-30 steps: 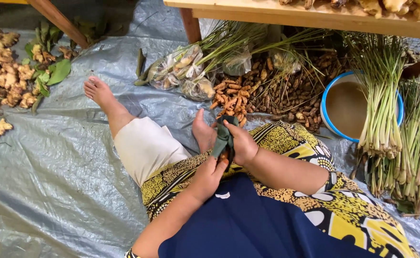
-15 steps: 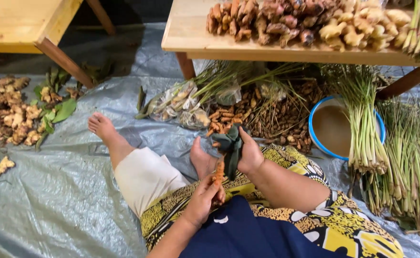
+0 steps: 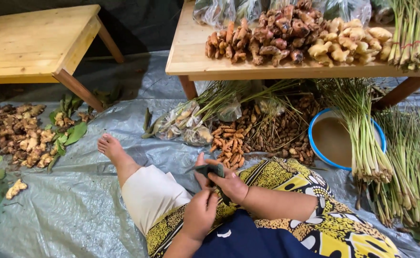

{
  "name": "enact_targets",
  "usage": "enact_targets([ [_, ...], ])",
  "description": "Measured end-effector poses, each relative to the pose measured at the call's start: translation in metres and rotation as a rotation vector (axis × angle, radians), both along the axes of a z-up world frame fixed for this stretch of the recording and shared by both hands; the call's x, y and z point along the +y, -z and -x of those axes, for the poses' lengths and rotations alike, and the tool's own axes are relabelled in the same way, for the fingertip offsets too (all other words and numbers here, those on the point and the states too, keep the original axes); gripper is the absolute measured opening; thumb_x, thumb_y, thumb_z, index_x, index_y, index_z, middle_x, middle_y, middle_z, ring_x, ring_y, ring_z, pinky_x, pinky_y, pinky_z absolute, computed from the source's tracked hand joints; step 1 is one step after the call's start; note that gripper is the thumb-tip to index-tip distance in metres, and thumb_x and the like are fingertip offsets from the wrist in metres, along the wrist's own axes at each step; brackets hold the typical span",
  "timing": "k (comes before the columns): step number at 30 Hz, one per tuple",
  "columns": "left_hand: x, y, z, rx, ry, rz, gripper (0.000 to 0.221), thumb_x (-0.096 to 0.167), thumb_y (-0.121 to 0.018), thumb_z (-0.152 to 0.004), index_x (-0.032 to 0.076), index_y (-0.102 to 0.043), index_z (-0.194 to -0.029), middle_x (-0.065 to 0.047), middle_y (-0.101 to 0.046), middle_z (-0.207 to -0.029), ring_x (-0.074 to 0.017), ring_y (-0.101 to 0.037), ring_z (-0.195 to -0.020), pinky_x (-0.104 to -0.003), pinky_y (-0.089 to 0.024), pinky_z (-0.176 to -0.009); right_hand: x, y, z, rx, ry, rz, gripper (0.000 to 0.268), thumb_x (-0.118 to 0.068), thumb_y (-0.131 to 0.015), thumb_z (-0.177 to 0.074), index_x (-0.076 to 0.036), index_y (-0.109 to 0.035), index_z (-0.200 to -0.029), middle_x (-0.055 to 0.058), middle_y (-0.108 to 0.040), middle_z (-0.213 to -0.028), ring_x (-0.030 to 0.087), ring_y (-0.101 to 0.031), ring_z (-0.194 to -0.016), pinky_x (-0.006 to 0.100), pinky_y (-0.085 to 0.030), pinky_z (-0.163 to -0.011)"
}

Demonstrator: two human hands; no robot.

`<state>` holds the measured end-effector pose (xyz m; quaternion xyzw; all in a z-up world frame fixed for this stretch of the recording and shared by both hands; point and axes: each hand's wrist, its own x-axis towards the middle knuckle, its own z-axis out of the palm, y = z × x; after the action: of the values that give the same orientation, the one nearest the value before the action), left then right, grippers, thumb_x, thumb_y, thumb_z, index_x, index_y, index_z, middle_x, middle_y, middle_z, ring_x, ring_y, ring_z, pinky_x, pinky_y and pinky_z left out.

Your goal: A person sits on the floor and uses a small tool to scrape and clean ginger and turmeric roots.

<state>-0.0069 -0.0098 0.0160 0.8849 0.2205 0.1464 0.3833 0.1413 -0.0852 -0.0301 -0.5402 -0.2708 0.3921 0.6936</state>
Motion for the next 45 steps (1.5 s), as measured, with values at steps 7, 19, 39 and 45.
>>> enact_targets([
  [7,0.025,0.038,0.0,-0.067,-0.159,0.543,0.031,0.035,-0.048,-0.101,0.008,-0.061,-0.105,-0.003,-0.057,-0.072,-0.0139,-0.051,-0.063,-0.029,-0.042,-0.061,-0.012,0.005,-0.015,-0.663,-0.074,0.028,0.049,-0.019,-0.063,-0.097,-0.005,-0.051,-0.142,0.008,-0.073,-0.112,0.017,-0.074,-0.087,0.028,-0.06,-0.069],
  [19,0.016,0.033,-0.001,0.0,-0.094,0.635,0.017,0.018,-0.052,-0.1,0.005,-0.061,-0.105,-0.005,-0.059,-0.07,-0.0138,-0.055,-0.061,-0.028,-0.045,-0.057,-0.014,-0.013,-0.012,-0.529,-0.079,0.234,0.039,-0.023,-0.056,-0.1,-0.015,-0.058,-0.138,0.005,-0.07,-0.09,0.015,-0.059,-0.063,0.03,-0.052,-0.059],
  [39,0.001,0.006,0.002,-0.036,-0.075,0.159,0.024,0.028,-0.061,-0.092,0.011,-0.065,-0.109,-0.006,-0.078,-0.089,-0.0212,-0.071,-0.072,-0.033,-0.056,-0.066,-0.005,-0.012,-0.021,0.092,-0.103,0.433,0.035,-0.021,-0.06,-0.1,-0.018,-0.057,-0.134,0.005,-0.06,-0.075,0.011,-0.045,-0.042,0.025,-0.034,-0.03],
  [45,0.009,-0.004,0.005,-0.102,-0.104,0.205,0.021,0.023,-0.056,-0.097,0.006,-0.064,-0.104,-0.004,-0.065,-0.074,-0.0149,-0.055,-0.056,-0.029,-0.047,-0.054,-0.007,-0.009,-0.031,0.108,-0.202,0.558,0.037,-0.026,-0.059,-0.101,-0.017,-0.05,-0.136,0.004,-0.061,-0.077,0.009,-0.048,-0.046,0.02,-0.033,-0.033],
])
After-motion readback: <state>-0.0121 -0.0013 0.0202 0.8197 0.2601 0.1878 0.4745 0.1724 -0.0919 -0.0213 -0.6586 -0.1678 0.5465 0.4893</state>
